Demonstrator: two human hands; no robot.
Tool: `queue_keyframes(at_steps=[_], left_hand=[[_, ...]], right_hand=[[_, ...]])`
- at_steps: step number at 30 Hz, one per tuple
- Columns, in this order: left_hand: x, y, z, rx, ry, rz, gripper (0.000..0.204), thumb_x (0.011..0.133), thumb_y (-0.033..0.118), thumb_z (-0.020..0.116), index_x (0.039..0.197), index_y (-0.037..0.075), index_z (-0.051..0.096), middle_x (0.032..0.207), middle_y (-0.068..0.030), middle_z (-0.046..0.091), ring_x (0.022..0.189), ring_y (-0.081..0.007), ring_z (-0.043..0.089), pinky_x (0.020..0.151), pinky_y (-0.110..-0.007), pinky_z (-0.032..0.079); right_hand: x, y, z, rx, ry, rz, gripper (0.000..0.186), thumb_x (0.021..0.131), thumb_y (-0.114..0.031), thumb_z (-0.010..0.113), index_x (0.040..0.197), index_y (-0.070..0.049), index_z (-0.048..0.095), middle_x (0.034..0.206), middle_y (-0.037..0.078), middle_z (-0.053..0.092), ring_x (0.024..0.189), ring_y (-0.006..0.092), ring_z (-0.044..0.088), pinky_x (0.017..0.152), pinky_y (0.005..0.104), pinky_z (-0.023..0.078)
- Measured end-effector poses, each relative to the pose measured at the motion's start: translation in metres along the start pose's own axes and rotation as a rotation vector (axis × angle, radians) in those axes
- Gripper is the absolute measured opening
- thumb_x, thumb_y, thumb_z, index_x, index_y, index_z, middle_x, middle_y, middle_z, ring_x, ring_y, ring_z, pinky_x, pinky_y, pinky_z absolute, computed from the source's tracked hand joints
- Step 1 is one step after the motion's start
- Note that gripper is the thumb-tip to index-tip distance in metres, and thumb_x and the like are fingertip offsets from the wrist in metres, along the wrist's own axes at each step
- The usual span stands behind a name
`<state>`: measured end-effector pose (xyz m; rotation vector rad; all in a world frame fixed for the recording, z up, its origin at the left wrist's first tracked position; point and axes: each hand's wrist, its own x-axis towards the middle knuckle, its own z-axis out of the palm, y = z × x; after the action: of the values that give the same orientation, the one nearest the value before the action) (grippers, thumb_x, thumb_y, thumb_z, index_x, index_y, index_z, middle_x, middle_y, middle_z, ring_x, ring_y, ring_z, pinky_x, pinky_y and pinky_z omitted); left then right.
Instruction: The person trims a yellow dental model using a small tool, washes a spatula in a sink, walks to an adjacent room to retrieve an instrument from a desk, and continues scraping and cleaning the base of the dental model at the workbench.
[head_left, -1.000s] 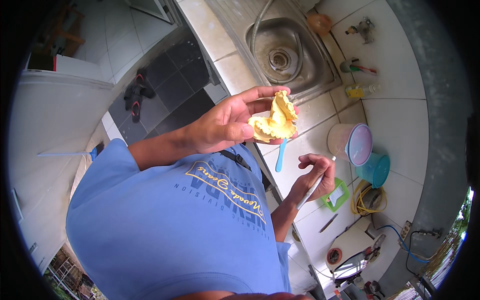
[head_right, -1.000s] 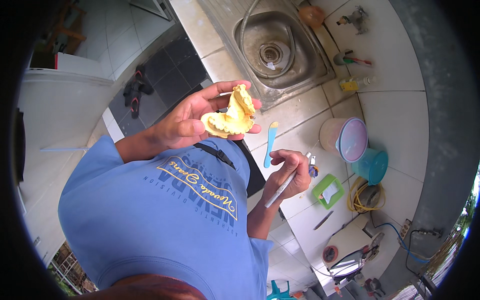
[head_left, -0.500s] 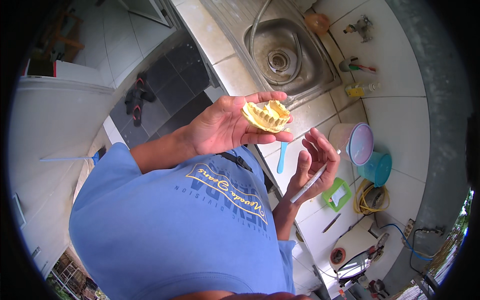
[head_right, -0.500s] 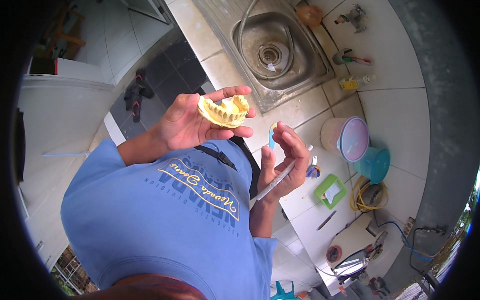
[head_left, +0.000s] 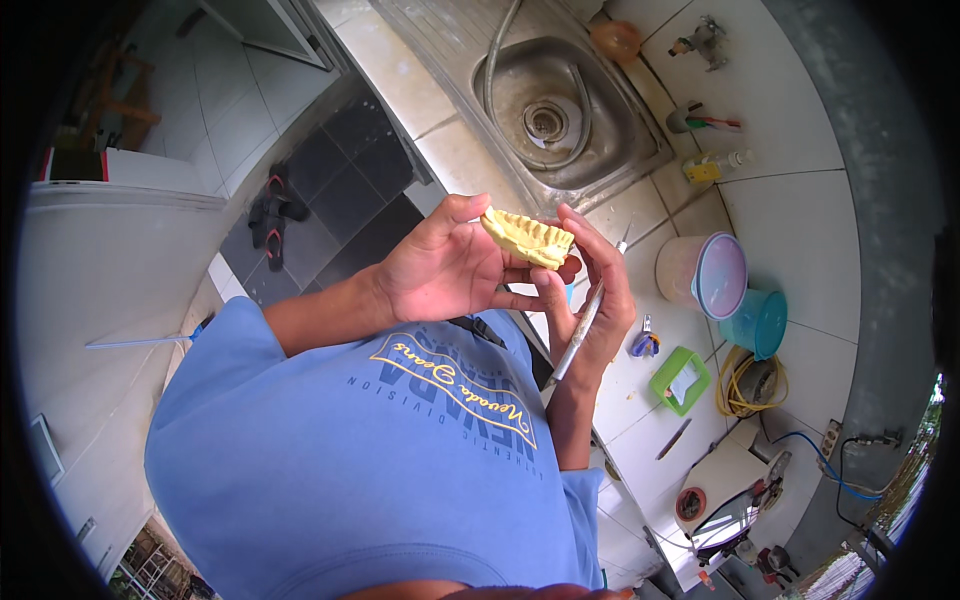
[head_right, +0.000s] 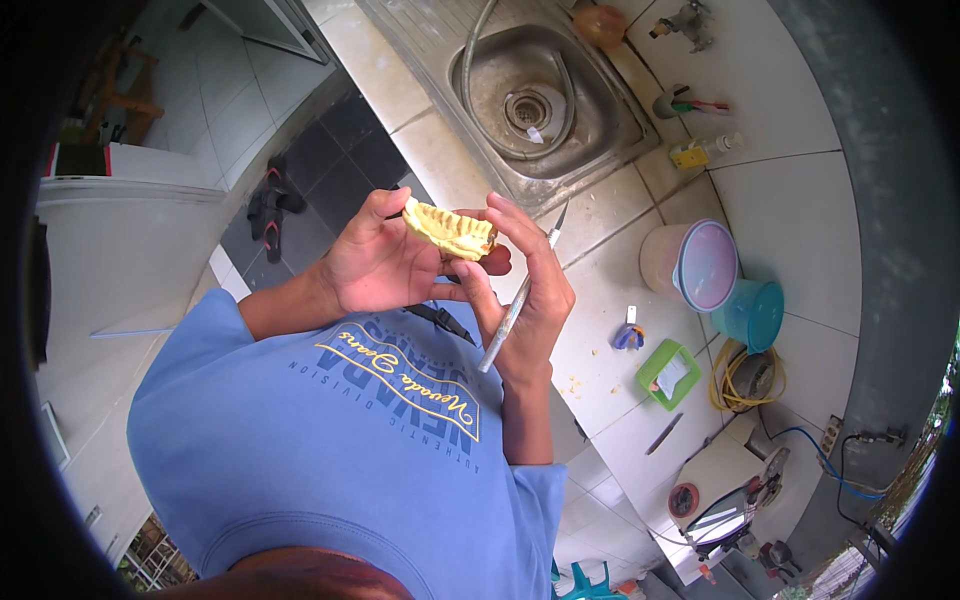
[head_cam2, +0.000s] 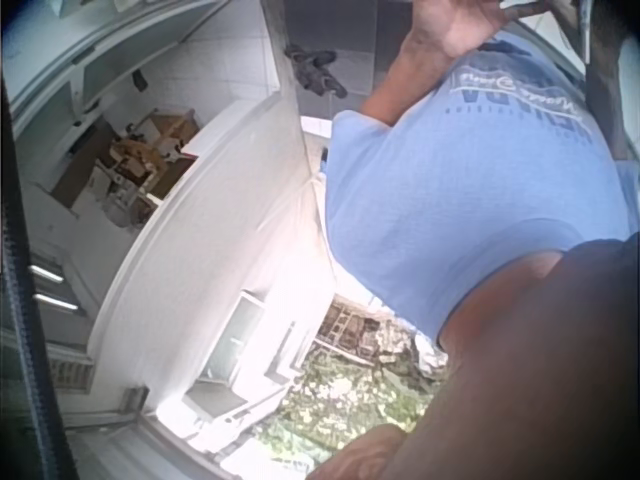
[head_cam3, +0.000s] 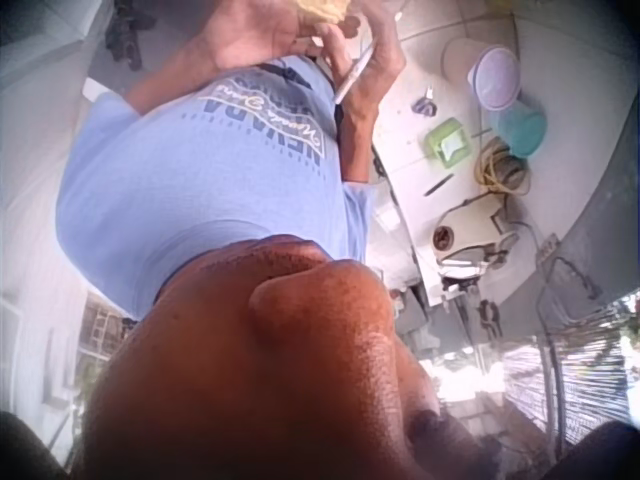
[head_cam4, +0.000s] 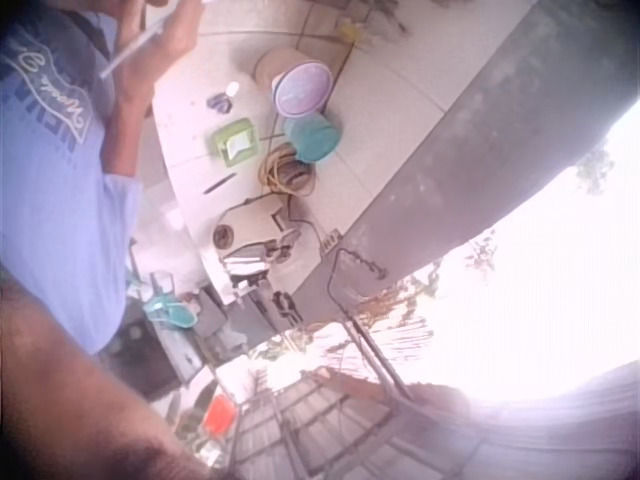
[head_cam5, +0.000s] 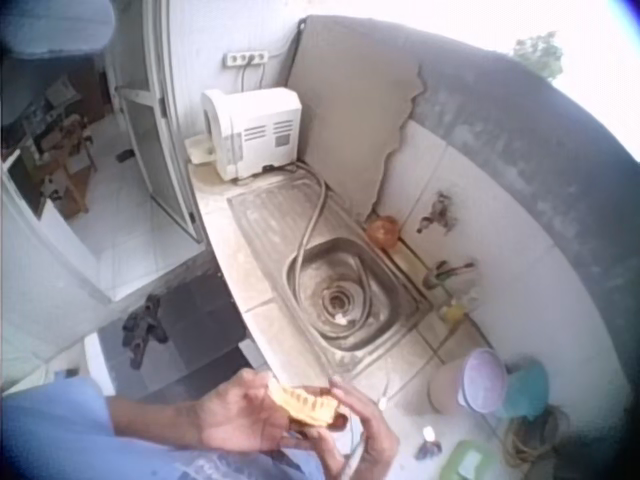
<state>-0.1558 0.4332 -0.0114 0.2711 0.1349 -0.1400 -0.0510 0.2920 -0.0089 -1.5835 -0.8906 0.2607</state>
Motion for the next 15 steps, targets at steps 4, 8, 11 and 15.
queue_keyframes(at_steps=[4,8,11,15], left_hand=[[0.001,0.002,0.002,-0.057,-0.029,-0.037,0.071,0.093,0.053,0.045,0.140,0.001,0.038,0.137,-0.0202,0.047,0.127,-0.0287,0.047,0.109,-0.047,0.035],[0.005,-0.005,-0.007,0.092,0.122,0.035,0.056,0.099,0.042,0.038,0.140,0.004,0.040,0.138,-0.0156,0.049,0.125,-0.0260,0.049,0.108,-0.046,0.036],[0.008,-0.013,-0.009,0.248,0.158,0.172,0.049,0.100,0.039,0.042,0.136,0.005,0.044,0.134,-0.0106,0.051,0.124,-0.0208,0.050,0.106,-0.041,0.040],[0.014,-0.021,-0.024,0.342,0.144,0.260,0.040,0.095,0.027,0.061,0.126,0.006,0.049,0.127,-0.0102,0.053,0.120,-0.0180,0.052,0.102,-0.035,0.045]], right_hand=[[-0.002,0.000,-0.001,-0.056,0.036,-0.055,0.042,0.075,-0.010,0.079,0.113,-0.003,0.063,0.115,0.017,0.067,0.110,0.0296,0.064,0.093,0.0376,0.049],[-0.005,-0.001,0.000,-0.040,0.132,0.026,0.039,0.076,-0.007,0.078,0.112,-0.002,0.065,0.108,0.015,0.069,0.095,0.0230,0.068,0.087,0.0337,0.052],[-0.009,0.004,0.000,-0.038,0.111,0.102,0.037,0.083,-0.008,0.075,0.115,0.003,0.061,0.108,0.013,0.066,0.100,0.0207,0.065,0.091,0.0327,0.052],[-0.020,0.014,0.001,-0.087,0.072,0.117,0.040,0.083,-0.011,0.075,0.116,0.003,0.060,0.112,0.015,0.065,0.103,0.0224,0.064,0.093,0.0338,0.050]])
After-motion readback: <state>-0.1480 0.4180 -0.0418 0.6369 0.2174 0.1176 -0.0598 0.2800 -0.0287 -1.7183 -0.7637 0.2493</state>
